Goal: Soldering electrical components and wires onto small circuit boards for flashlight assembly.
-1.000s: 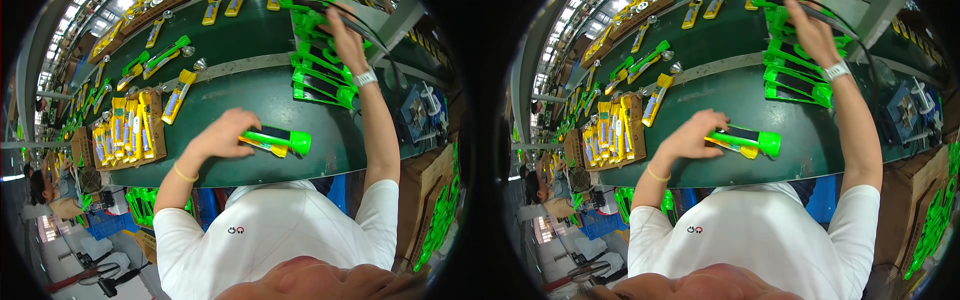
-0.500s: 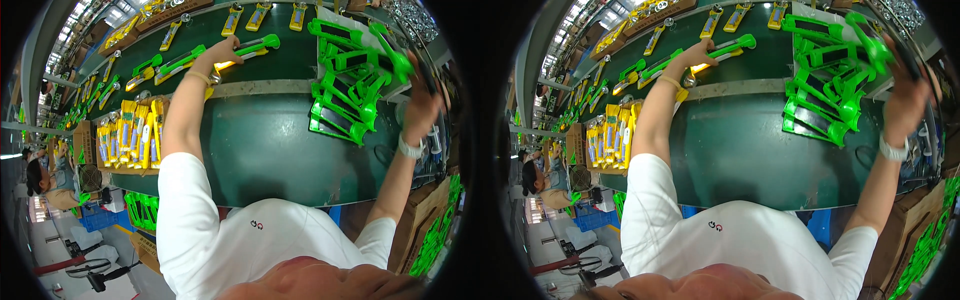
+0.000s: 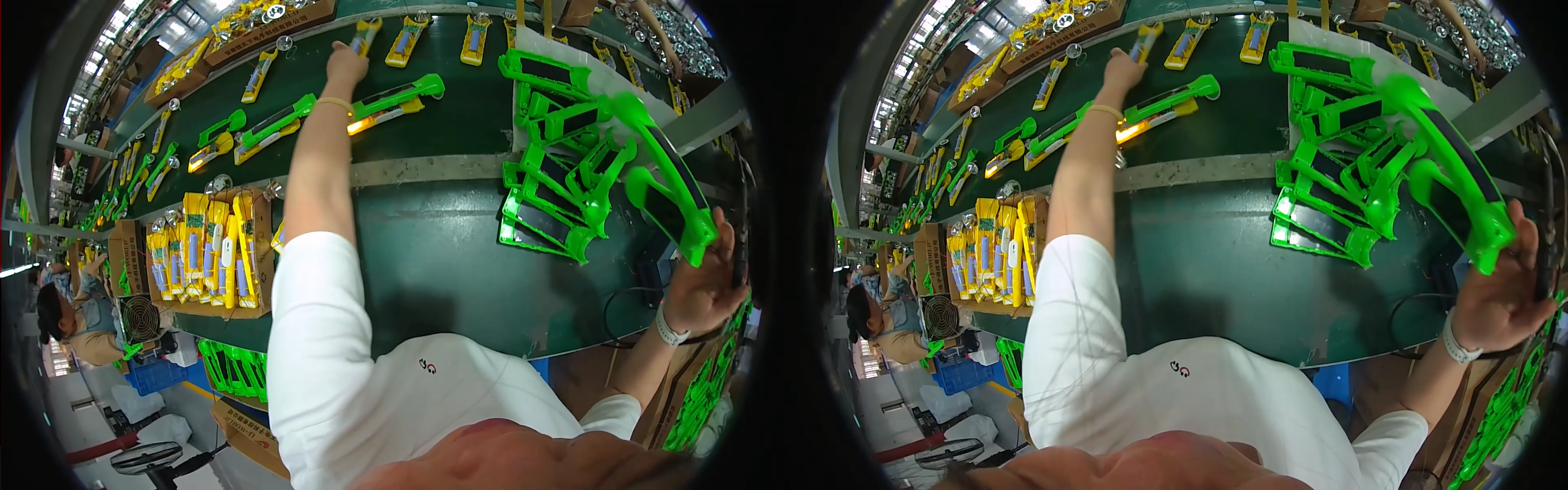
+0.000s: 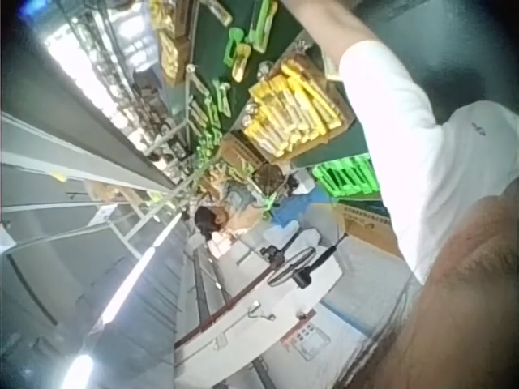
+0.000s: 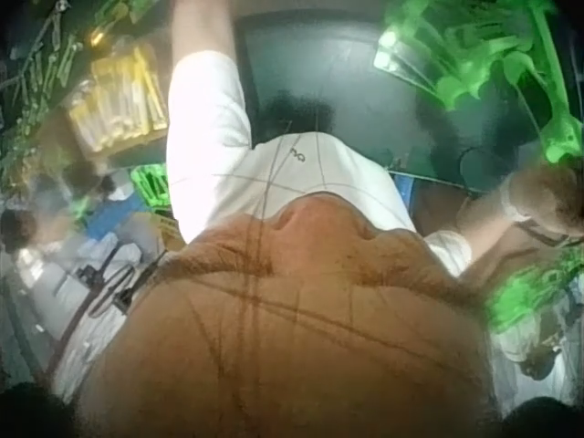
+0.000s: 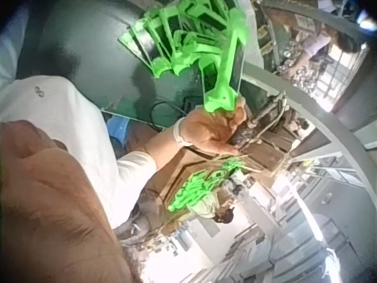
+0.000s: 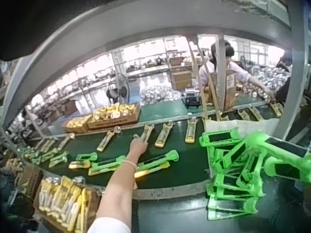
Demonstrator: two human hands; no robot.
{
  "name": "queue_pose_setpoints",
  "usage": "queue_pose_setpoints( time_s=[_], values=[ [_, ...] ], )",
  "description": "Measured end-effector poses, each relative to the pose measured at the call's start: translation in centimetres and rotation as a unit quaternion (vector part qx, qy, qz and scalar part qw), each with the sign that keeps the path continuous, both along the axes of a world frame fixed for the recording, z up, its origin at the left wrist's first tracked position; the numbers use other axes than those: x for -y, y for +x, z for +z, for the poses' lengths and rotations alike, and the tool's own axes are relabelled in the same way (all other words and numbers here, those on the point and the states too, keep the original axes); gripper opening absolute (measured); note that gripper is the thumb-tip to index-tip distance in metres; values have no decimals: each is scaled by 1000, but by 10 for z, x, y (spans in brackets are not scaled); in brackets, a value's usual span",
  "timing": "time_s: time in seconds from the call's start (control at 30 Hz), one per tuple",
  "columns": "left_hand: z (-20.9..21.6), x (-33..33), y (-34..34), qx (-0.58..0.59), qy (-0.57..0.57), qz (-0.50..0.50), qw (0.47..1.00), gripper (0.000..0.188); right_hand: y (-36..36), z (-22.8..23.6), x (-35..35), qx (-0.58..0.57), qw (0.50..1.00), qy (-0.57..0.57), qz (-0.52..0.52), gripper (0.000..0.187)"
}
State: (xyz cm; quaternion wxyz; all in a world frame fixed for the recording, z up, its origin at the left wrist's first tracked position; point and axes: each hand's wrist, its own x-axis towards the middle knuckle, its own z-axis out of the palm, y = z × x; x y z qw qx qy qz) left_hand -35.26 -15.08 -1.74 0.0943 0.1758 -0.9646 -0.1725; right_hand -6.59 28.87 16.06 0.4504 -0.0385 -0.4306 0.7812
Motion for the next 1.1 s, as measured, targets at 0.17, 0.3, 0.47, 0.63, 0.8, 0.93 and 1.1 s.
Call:
queue_pose_setpoints(
  time_s=[0.17, 0.3, 0.47, 0.63, 0.8, 0.93, 1.1],
  values=[
    [70, 15, 97, -100, 129, -93, 982, 61, -15, -45, 14, -77, 861, 147, 481, 61],
    [103, 25, 209, -165, 307, -163, 923, 53, -16, -42, 98, 176, 805, 328, 462, 39],
    [119, -6, 341, -168, 389, -116, 898, 49, -32, -82, 157, 108, 798, 290, 516, 40],
    [67, -55, 417, -70, 160, -359, 917, 51, -30, -89, 106, 120, 875, 205, 421, 41],
    [36, -114, 398, -62, 76, -411, 907, 44, 8, -126, 60, 62, 910, 115, 394, 37],
    [23, -126, 381, -40, 49, -390, 919, 44, 42, -150, 35, 52, 929, 76, 358, 37],
    [34, -82, 382, 46, 91, -421, 901, 59, 89, -172, 16, 99, 960, 7, 262, 37]
  ],
)
